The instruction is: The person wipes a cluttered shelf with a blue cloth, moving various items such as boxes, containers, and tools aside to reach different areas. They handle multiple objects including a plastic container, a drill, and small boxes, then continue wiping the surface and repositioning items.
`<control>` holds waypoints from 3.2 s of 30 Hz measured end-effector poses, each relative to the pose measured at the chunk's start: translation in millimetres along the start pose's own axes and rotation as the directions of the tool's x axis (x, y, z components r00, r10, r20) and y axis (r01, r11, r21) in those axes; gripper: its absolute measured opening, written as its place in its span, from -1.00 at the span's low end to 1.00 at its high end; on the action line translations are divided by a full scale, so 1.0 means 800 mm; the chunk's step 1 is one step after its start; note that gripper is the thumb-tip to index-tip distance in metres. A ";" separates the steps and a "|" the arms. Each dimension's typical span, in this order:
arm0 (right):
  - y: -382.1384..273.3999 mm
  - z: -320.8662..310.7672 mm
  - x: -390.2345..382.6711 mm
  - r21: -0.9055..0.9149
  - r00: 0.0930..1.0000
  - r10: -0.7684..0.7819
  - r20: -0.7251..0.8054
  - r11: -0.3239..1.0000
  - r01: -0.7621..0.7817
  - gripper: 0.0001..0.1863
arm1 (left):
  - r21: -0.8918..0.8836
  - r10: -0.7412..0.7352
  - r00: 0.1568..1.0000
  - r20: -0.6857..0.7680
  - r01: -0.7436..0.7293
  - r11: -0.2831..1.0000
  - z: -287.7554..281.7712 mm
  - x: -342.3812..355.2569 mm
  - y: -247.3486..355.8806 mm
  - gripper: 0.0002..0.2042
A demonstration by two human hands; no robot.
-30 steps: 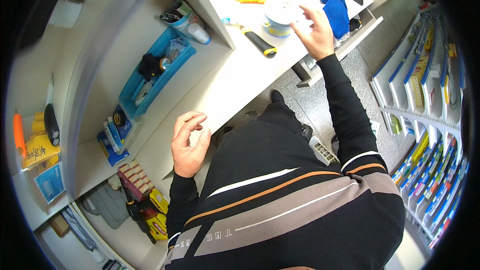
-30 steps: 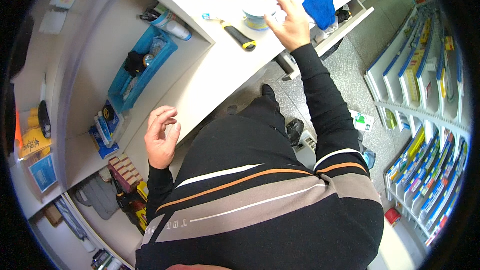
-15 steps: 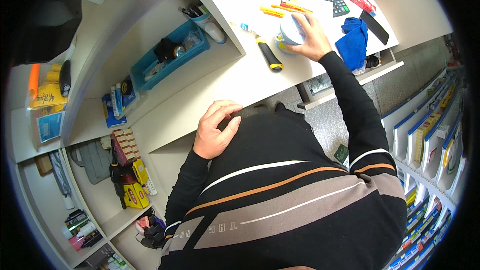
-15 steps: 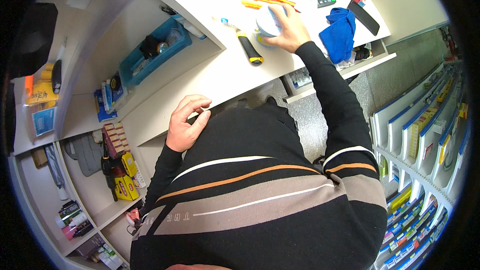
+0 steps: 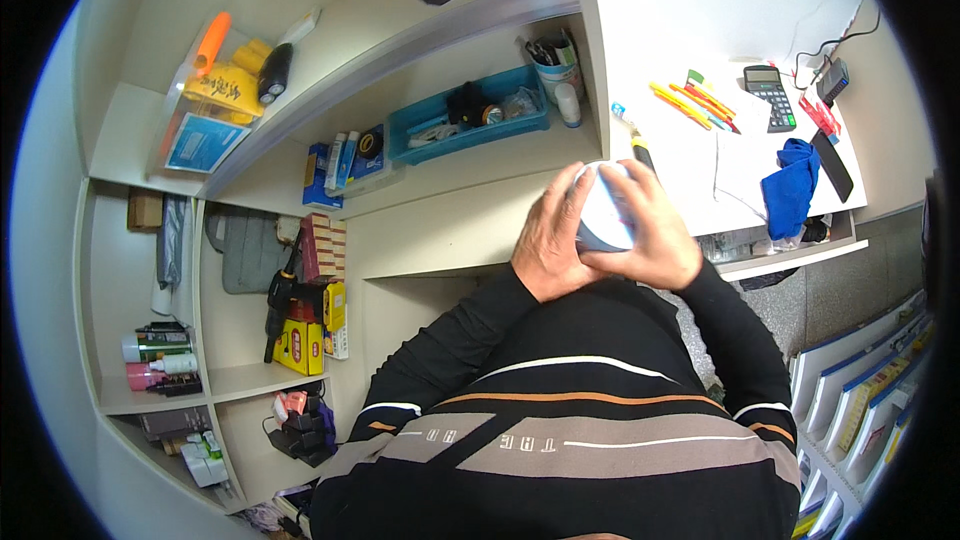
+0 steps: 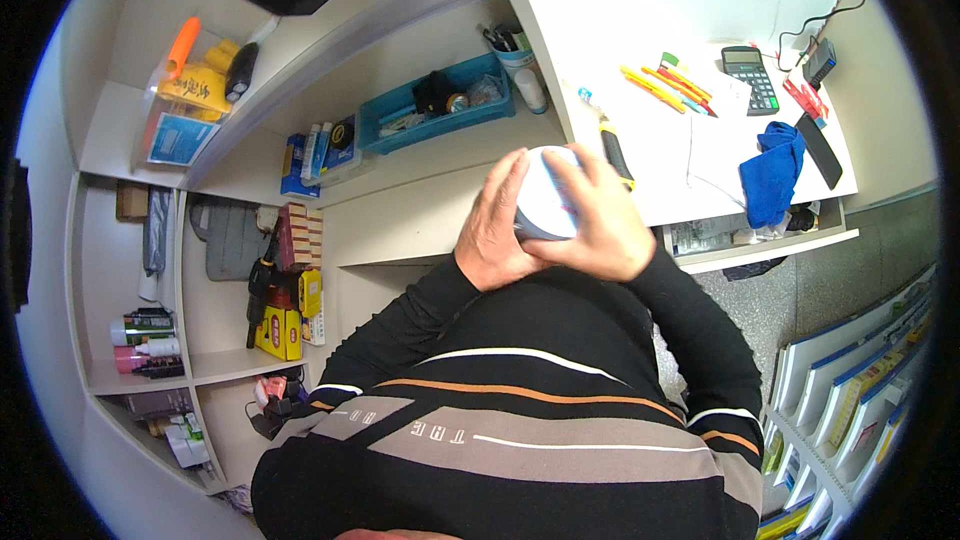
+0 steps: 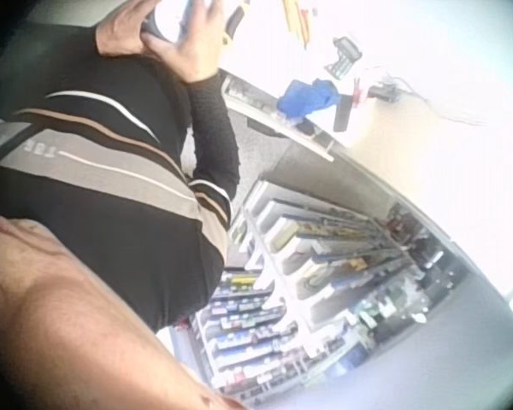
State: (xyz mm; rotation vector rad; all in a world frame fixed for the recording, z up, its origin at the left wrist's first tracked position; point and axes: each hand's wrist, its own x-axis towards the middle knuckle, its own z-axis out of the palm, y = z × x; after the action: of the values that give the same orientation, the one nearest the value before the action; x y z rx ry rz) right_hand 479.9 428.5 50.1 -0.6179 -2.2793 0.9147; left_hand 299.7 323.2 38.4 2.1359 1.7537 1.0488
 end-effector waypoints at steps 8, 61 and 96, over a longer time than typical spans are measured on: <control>-0.005 0.176 0.056 -0.125 0.975 -0.123 0.187 0.981 0.148 -0.02 | 0.157 -0.257 0.955 -0.149 0.279 0.947 -0.032 -0.112 -0.104 0.06; 0.167 0.266 0.120 0.138 0.606 0.510 -0.610 0.822 -0.553 -0.48 | -0.046 0.082 0.876 0.476 -0.069 0.997 -0.173 -0.080 -0.153 -0.73; 0.082 -0.143 -0.079 0.466 0.995 0.098 0.011 0.880 -0.092 -0.47 | -0.842 -0.315 0.784 0.535 0.464 -0.276 0.128 0.062 0.071 0.09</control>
State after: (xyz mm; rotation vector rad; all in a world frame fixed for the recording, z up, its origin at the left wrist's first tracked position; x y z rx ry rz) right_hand 614.7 484.9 46.8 -0.5165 -1.9209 1.4438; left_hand 410.4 381.6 14.8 0.4189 0.7179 1.2708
